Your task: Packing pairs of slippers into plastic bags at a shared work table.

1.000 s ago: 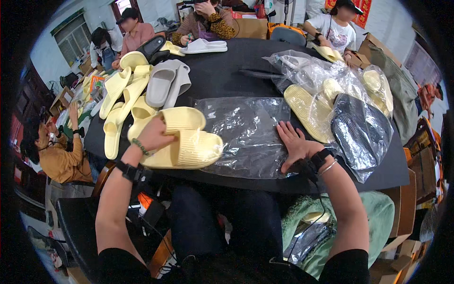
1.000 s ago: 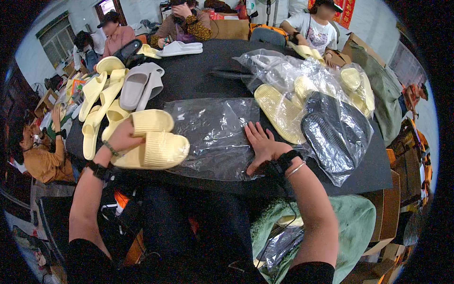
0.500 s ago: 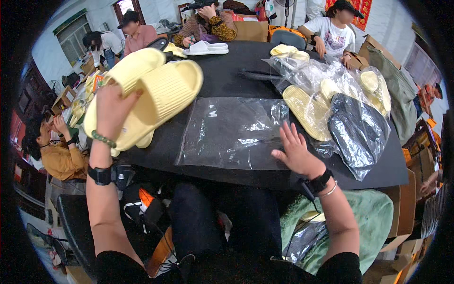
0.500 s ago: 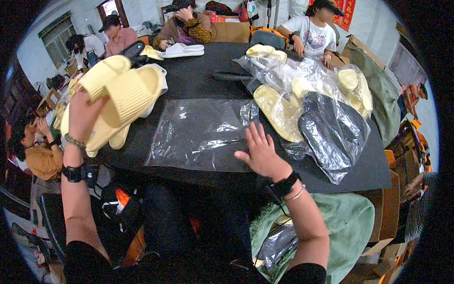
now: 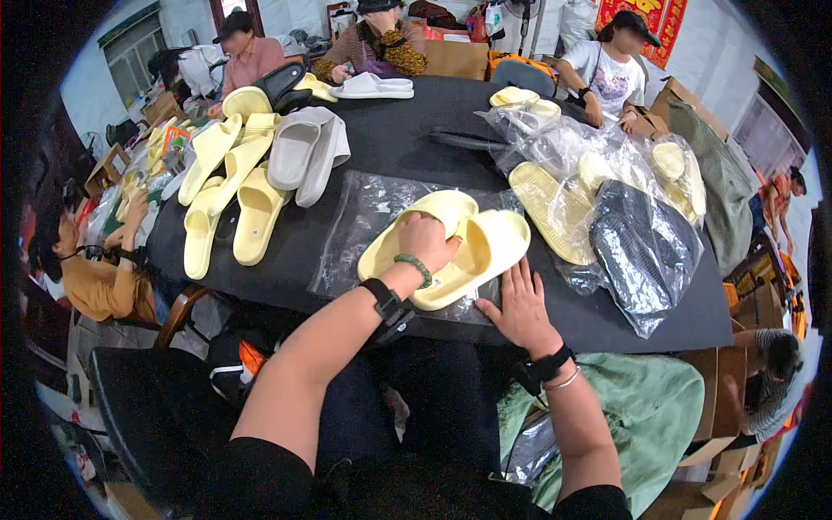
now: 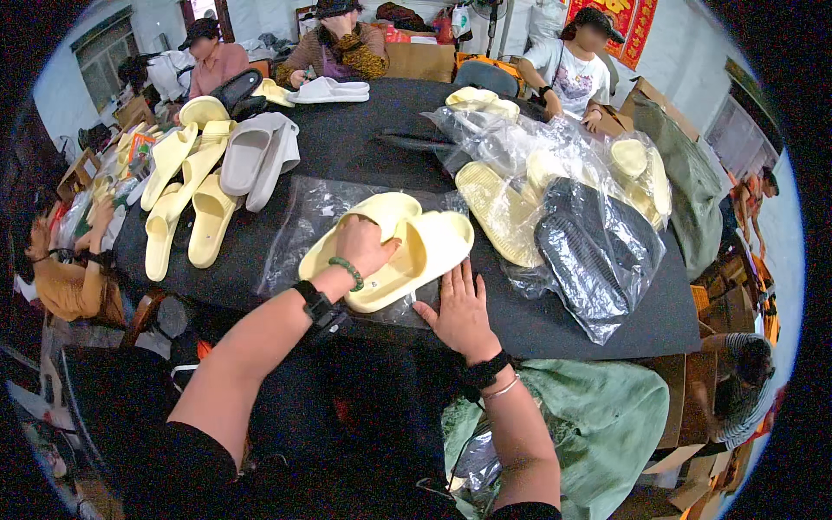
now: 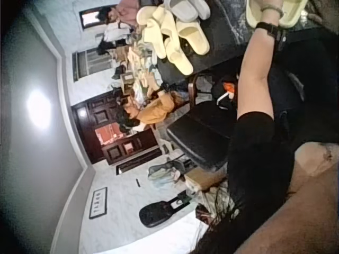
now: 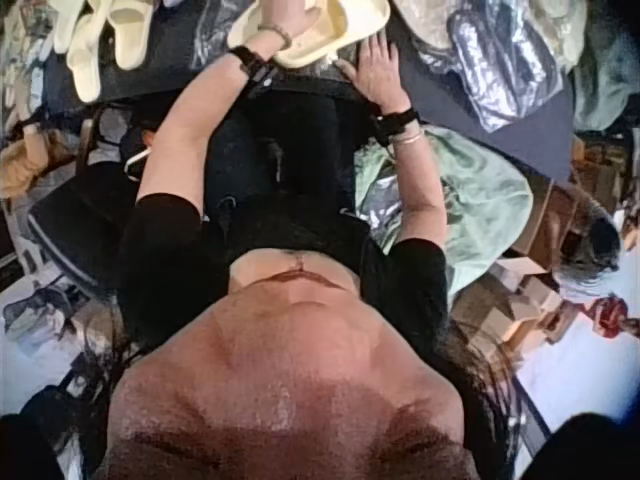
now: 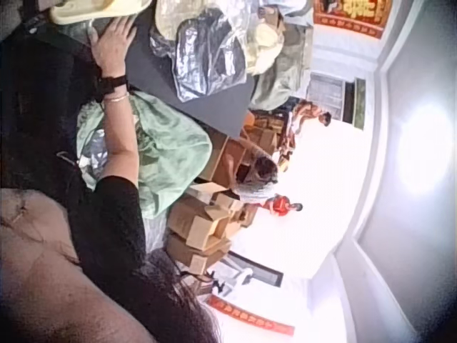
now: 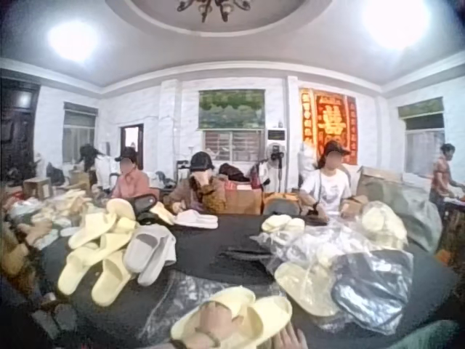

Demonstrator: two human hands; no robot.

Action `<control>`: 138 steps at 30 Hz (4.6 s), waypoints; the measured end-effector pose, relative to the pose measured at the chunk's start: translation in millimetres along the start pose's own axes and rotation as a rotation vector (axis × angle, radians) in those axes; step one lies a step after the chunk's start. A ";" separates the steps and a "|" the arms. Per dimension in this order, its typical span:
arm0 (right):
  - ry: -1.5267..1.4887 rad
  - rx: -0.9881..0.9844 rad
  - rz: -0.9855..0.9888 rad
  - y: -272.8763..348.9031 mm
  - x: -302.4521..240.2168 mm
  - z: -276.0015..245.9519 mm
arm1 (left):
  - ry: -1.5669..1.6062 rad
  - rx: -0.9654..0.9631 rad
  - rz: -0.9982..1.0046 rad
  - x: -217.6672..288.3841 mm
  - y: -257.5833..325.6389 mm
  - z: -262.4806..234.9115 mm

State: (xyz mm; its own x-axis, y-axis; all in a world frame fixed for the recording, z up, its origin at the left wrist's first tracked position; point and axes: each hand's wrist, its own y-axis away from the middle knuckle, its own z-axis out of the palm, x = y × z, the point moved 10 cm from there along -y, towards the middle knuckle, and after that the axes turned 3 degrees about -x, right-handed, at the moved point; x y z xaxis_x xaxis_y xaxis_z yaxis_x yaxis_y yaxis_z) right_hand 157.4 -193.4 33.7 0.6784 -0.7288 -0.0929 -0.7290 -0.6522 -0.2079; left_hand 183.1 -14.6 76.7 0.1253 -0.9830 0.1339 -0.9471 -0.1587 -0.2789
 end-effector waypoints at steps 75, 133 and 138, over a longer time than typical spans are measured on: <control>0.006 0.009 0.072 0.6 -6.4 -9.6 | 0.272 0.139 -0.183 -136.8 76.3 -47.2; -1.232 0.549 1.093 156.0 384.2 -108.8 | 0.068 -0.024 0.165 -91.6 105.6 -0.7; -1.216 0.641 0.954 134.0 388.5 -127.2 | 0.105 -0.013 0.174 -86.3 104.5 -1.2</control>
State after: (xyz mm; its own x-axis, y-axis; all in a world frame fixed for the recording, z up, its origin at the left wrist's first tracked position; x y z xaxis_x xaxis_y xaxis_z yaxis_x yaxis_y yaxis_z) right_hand 311.8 -590.5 93.6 -0.0618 -0.0125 -0.9980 -0.9498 0.3080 0.0550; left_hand 72.9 53.8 37.1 -0.0718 -0.9804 0.1832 -0.9556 0.0150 -0.2942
